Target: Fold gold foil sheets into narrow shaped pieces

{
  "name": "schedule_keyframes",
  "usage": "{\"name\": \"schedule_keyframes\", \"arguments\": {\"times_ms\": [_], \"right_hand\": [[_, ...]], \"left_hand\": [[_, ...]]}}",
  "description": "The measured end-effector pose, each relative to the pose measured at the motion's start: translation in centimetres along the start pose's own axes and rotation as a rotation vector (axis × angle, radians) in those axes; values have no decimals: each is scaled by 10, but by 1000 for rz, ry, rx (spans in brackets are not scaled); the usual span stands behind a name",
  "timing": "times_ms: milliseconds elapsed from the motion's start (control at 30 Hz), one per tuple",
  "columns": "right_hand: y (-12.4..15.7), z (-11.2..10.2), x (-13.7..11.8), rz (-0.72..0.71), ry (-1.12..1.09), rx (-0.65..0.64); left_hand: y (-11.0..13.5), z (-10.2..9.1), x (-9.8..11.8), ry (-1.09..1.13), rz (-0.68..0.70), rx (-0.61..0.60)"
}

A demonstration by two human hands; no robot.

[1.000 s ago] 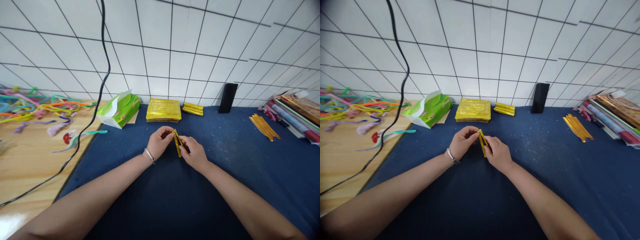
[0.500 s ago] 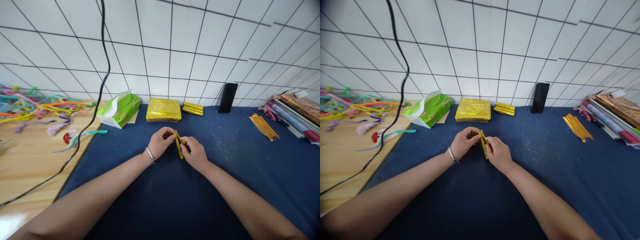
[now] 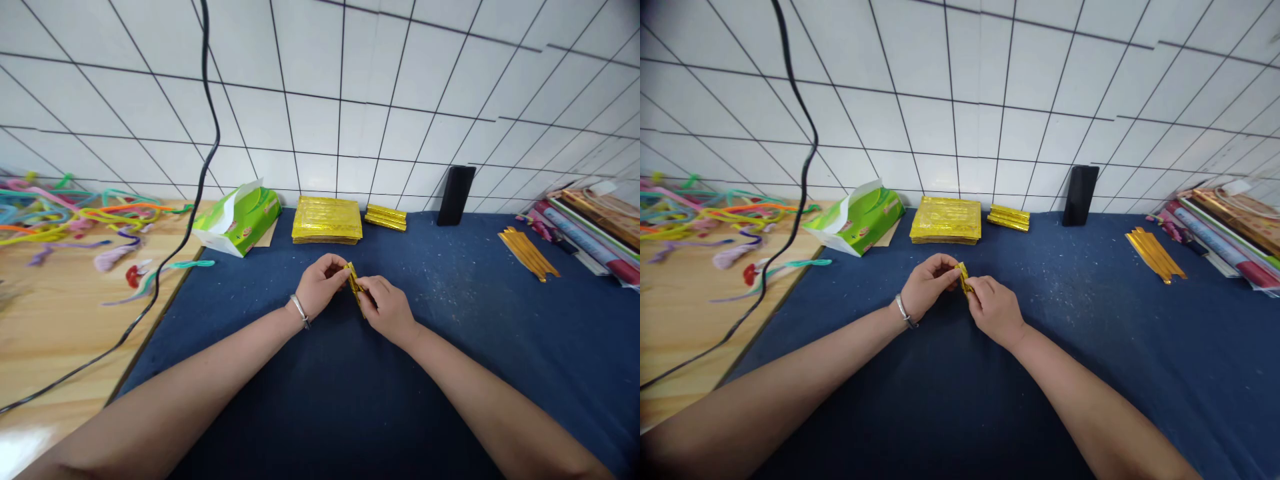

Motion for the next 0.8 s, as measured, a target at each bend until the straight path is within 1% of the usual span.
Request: {"name": "schedule_keyframes", "arguments": {"times_ms": [100, 233, 300, 433, 633, 700, 800], "right_hand": [[1, 1, 0, -8, 8, -6], [2, 2, 0, -20, 32, -25], [2, 2, -1, -29, 46, -32], [3, 3, -3, -61, 59, -36], [5, 5, -4, -90, 76, -54], [5, 5, -4, -91, 66, -52], [3, 1, -3, -67, 22, -25]], "left_hand": [[-3, 2, -4, 50, 1, -61], [-10, 3, -7, 99, 16, -206], [-13, 2, -5, 50, 47, -273], [-17, -2, -1, -81, 128, -367], [-15, 2, -9, -116, 121, -548], [-15, 3, -10, -110, 130, -564], [-17, 0, -9, -93, 129, -513]]}}
Point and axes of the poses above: each hand's wrist, its own y-axis away from the middle knuckle, its own z-axis out of the palm, x = y × z, the point moved 8 cm from there along -y, towards the middle knuckle, and after that the axes turned 1 degree about z, right-handed, at the moved point
